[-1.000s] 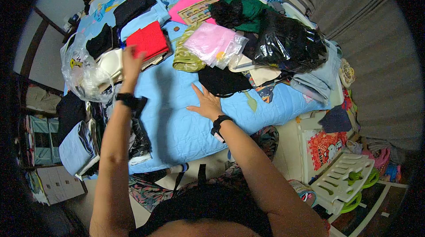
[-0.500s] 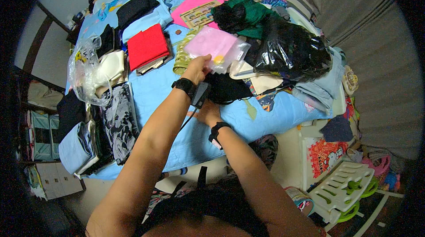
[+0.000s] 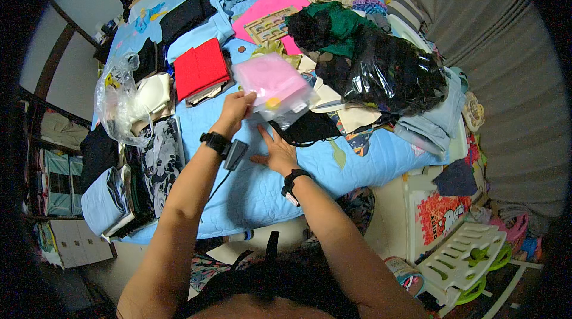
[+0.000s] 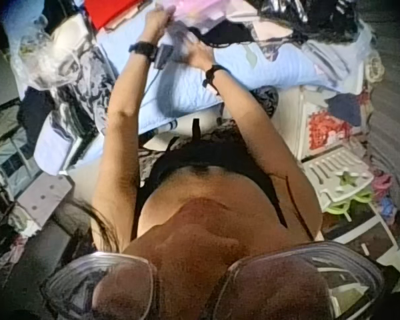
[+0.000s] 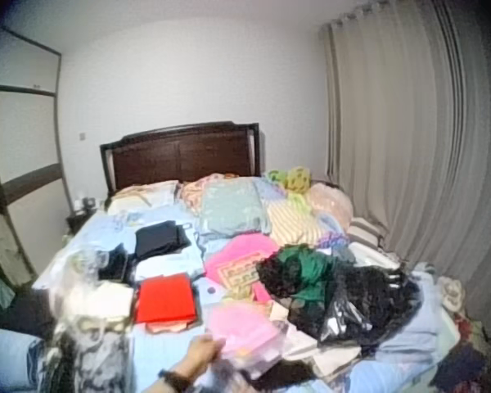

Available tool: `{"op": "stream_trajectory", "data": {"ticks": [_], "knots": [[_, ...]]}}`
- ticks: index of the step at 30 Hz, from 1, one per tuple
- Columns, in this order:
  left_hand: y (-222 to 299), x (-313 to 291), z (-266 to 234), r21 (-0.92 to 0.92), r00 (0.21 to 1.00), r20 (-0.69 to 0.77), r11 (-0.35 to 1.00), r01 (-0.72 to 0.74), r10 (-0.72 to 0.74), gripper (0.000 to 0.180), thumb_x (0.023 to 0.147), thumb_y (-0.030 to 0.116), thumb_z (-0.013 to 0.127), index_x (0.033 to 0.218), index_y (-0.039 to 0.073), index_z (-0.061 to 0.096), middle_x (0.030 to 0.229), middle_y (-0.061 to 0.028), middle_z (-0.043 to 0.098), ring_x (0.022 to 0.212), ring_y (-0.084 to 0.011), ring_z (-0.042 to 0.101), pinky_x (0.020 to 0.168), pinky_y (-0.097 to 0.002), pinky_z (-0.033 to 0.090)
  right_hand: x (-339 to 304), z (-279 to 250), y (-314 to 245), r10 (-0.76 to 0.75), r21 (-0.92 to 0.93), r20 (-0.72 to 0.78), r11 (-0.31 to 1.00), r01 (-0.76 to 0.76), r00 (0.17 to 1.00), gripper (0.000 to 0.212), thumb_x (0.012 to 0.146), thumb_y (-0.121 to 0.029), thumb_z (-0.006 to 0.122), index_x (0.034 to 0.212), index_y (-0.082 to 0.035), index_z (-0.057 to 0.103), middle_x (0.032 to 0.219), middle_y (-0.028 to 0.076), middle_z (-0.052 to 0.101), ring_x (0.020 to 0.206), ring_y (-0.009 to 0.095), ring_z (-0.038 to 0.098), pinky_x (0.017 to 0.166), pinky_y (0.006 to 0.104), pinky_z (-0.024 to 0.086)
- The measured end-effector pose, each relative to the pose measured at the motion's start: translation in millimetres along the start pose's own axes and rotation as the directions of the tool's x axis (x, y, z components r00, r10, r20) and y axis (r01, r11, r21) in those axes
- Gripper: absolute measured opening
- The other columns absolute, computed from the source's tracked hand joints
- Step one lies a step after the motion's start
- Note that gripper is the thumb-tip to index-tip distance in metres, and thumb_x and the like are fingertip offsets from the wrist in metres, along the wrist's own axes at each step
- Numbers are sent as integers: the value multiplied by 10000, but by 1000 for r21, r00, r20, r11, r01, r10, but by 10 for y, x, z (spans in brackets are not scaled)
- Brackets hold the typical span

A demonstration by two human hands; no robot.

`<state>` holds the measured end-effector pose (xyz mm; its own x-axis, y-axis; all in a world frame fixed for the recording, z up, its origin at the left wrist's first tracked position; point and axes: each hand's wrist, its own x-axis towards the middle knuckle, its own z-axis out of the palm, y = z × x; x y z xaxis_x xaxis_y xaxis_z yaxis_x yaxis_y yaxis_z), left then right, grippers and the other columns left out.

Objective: The recorder folds several items of clothing on a bed and places them into organized stacks.

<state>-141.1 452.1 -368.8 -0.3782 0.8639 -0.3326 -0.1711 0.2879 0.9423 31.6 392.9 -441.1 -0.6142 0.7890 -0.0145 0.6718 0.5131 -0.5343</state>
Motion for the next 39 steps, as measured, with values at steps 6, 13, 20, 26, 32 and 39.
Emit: {"op": "stream_trajectory", "data": {"ticks": [6,13,20,26,32,39], "knots": [[128,-231,-362,277,926,-112,906,-319,360,167,899,147,584,838,-5,612,624,-17,562,476,-96,491,450,-273,402,17,0,6,69,-17,85,998,-68,994,998,726,-602,708,1515,-297,177,1529,187,247,1336,366,382,1048,448,356],[873,277,-424,-55,926,69,928,-369,372,180,914,110,570,1037,-19,595,813,-42,608,589,-100,573,503,-221,453,15,-80,-42,66,46,118,996,-72,991,1004,729,-615,699,1519,-319,154,1559,156,184,1384,367,306,1089,485,289],[114,819,-211,704,878,88,594,-389,470,979,670,140,835,1453,26,256,1276,-239,518,1160,-352,534,942,-388,473,38,-69,-39,63,64,114,995,-71,991,999,725,-613,704,1516,-325,167,1561,153,181,1391,364,294,1094,480,281],[-469,636,-394,737,918,98,591,-327,385,488,769,139,704,1241,105,588,937,-156,665,851,-336,640,795,-420,503,38,-137,-188,56,104,141,992,-71,988,994,727,-595,711,1516,-315,175,1546,162,219,1373,370,324,1065,468,327],[-268,-655,-560,-456,990,9,881,129,-141,320,976,349,517,1108,72,611,953,-40,652,785,-167,602,651,-306,514,-17,-76,-81,93,-33,166,996,-88,982,1028,721,-616,707,1512,-194,203,1522,185,270,1300,360,428,1025,434,390],[-1000,-2110,-1342,-594,879,-114,741,314,-464,297,991,327,510,1053,41,561,848,-63,625,666,-164,602,589,-287,552,46,-58,-317,158,-123,239,984,-132,958,710,842,-364,652,1443,-115,370,1592,107,79,1362,344,302,1043,523,318]]}}
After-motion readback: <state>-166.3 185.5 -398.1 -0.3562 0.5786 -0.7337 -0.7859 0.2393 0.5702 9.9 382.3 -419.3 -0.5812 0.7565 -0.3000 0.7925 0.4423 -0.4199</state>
